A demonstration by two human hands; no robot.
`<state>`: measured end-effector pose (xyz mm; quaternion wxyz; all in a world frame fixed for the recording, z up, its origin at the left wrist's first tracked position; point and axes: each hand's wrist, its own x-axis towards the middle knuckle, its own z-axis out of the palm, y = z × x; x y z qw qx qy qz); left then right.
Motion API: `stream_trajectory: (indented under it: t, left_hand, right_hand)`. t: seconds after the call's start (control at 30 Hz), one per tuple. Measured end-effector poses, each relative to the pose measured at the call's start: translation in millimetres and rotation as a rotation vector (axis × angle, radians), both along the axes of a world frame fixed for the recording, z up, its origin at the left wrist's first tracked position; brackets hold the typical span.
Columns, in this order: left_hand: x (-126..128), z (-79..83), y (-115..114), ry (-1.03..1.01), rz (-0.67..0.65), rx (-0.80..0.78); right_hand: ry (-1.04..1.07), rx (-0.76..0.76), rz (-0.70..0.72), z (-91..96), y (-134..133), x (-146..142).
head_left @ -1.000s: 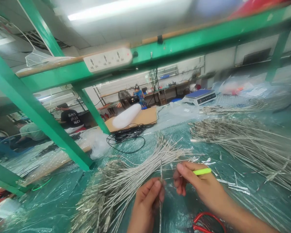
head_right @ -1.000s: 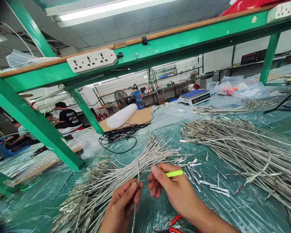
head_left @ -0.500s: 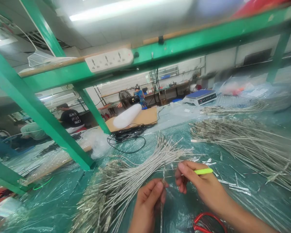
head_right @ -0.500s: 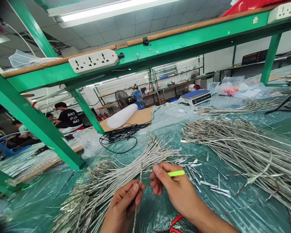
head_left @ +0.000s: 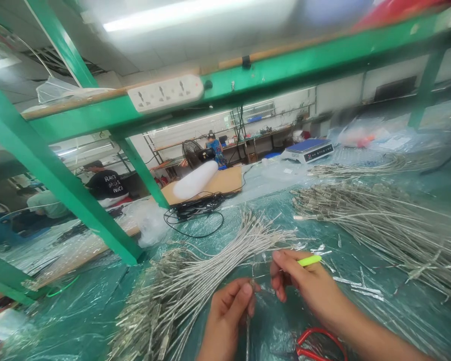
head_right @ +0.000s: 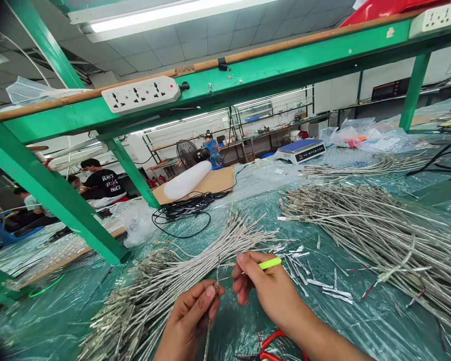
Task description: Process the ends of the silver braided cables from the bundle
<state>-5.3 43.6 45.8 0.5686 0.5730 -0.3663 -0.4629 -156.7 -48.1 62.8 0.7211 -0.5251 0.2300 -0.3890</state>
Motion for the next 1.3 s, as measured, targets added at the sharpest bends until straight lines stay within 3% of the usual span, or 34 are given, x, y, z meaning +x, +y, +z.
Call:
stream_trajectory:
  t: [0.27, 0.6, 0.73, 0.87, 0.97, 1.2, 1.3]
  left_hand:
    - [-4, 1.1, 0, 0.158, -0.010, 0.020]
    - [-6, -0.9, 1, 0.162, 0.064, 0.018]
    - [-10, 1.5, 3, 0.270, -0.012, -0.017]
    - [-12, -2.0, 2, 0.364, -0.092, -0.018]
    - [-9, -5.3, 0, 0.366, -0.068, -0.018]
    - [-5, -3.7, -1, 0.136, 0.064, -0.045]
    - [-8, -3.5, 0, 0.051, 0.085, -0.056]
  right_hand:
    - [-0.191, 0.385, 0.068, -9.1, 0, 9]
    - [-0.246, 0.545, 0.089, -17.6, 2, 14]
    - [-0.251, 0.585, 0.116, -18.2, 1, 15]
    - [-0.263, 0.558, 0.197, -22.0, 9, 16]
    - [-0.275, 0.516, 0.244, -24.3, 16, 16]
    - [-0.234, 0.381, 0.172, -13.3, 3, 7]
    - [-0.159, 0.213, 0.106, -7.2, 0, 3]
